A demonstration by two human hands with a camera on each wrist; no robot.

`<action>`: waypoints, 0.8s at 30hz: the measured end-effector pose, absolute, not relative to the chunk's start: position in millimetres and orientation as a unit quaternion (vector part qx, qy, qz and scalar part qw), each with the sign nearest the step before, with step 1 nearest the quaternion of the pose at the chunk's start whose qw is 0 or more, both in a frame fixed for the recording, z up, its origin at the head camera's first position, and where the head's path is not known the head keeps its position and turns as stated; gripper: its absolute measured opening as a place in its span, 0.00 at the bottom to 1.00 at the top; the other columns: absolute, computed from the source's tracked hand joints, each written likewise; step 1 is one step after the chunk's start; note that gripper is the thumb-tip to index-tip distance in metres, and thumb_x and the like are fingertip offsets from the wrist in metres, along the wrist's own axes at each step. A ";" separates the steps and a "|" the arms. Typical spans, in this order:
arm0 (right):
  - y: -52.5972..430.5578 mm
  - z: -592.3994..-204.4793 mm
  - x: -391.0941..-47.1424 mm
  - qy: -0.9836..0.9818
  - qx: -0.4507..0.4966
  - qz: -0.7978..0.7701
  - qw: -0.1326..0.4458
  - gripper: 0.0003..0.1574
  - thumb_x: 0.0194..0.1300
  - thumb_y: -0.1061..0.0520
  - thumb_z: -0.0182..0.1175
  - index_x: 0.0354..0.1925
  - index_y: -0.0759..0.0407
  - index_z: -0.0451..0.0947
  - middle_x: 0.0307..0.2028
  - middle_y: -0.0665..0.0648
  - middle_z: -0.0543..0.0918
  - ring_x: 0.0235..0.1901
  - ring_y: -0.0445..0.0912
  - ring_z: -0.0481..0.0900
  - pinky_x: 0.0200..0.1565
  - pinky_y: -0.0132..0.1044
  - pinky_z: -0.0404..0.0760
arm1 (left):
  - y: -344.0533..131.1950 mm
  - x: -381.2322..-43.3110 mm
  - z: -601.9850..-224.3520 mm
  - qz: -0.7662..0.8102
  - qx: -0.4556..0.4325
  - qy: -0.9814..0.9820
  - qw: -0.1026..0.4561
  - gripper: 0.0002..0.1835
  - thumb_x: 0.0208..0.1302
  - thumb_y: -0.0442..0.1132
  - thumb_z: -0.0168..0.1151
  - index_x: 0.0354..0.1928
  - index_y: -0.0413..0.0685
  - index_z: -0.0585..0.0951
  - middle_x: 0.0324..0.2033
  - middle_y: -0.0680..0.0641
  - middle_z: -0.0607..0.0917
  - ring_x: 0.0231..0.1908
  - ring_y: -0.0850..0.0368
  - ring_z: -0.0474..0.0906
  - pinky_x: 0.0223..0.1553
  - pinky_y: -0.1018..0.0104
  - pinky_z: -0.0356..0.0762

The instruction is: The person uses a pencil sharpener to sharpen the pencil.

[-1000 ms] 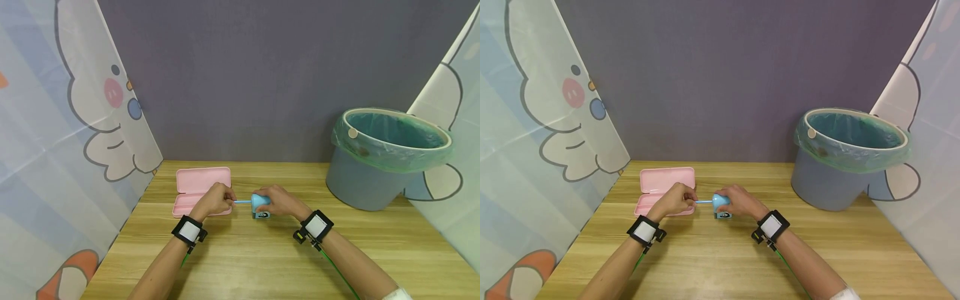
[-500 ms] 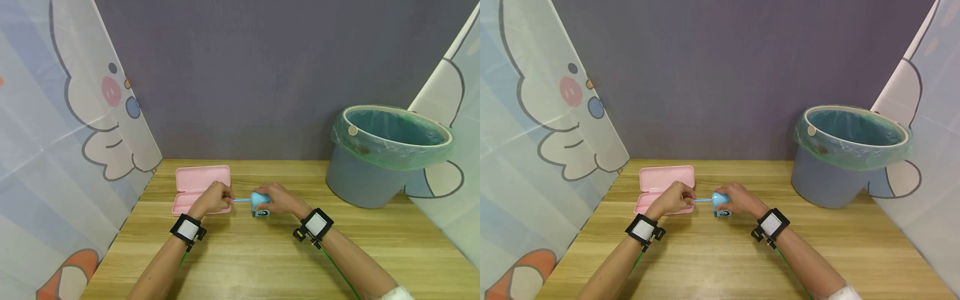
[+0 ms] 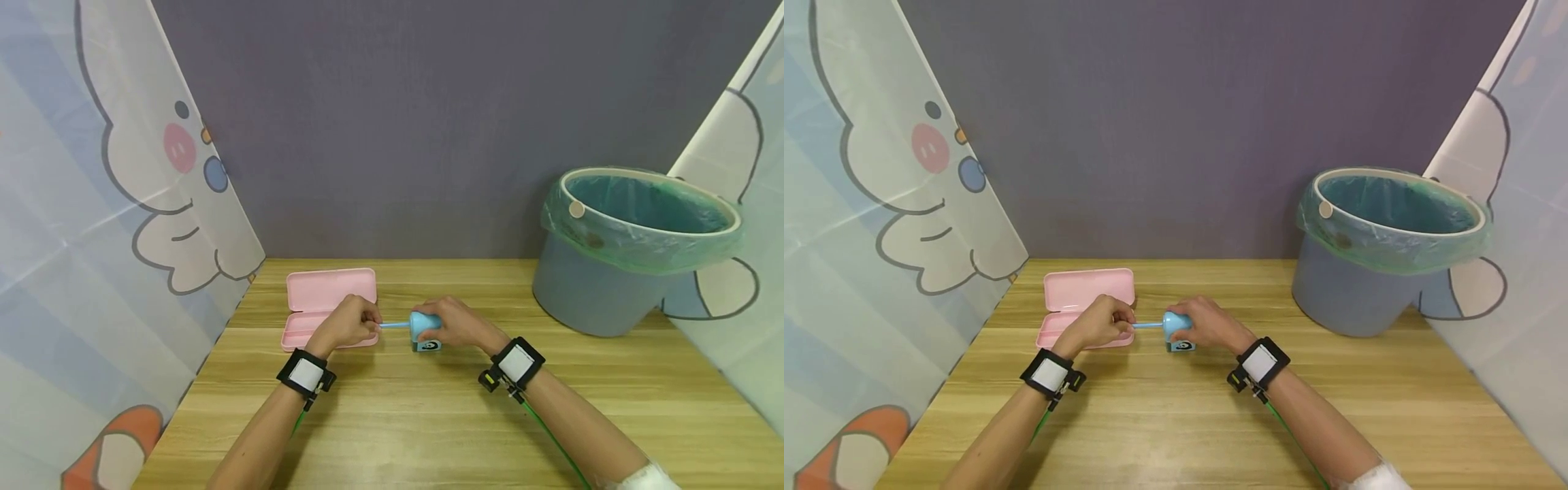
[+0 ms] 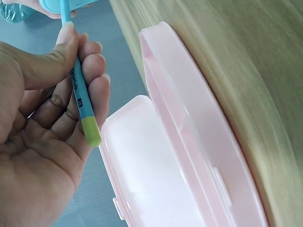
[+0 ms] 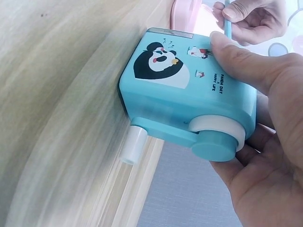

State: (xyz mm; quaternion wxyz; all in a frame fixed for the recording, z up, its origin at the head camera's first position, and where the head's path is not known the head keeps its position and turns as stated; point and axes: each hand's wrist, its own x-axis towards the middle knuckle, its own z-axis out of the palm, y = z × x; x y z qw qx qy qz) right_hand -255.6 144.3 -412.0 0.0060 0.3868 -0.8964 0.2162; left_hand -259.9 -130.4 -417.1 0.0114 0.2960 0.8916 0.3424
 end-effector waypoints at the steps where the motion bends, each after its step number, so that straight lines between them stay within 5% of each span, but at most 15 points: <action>1: 143.7 -411.9 -255.6 -0.897 0.386 0.216 0.005 0.35 0.62 0.48 0.74 0.62 0.63 0.80 0.50 0.58 0.88 0.40 0.41 0.83 0.40 0.31 0.81 | -131.6 -259.8 -417.2 0.340 0.295 0.893 0.010 0.05 0.58 0.27 0.71 0.28 0.44 0.87 0.22 0.50 0.85 0.22 0.65 0.74 0.26 0.72 0.73; 17: 156.9 -406.7 -261.2 -0.900 0.378 0.217 0.006 0.38 0.62 0.46 0.73 0.65 0.62 0.78 0.48 0.56 0.88 0.36 0.39 0.79 0.37 0.31 0.78 | -166.9 -251.9 -410.8 0.358 0.263 0.895 -0.026 0.07 0.58 0.28 0.73 0.27 0.47 0.87 0.21 0.53 0.83 0.24 0.64 0.75 0.26 0.72 0.72; 24: 146.6 -413.4 -258.9 -0.901 0.370 0.227 -0.005 0.38 0.62 0.46 0.74 0.65 0.63 0.78 0.53 0.58 0.87 0.40 0.41 0.81 0.40 0.32 0.80 | -172.0 -244.8 -406.5 0.442 0.259 0.859 0.002 0.02 0.61 0.28 0.70 0.36 0.37 0.87 0.28 0.43 0.89 0.27 0.54 0.86 0.30 0.68 0.84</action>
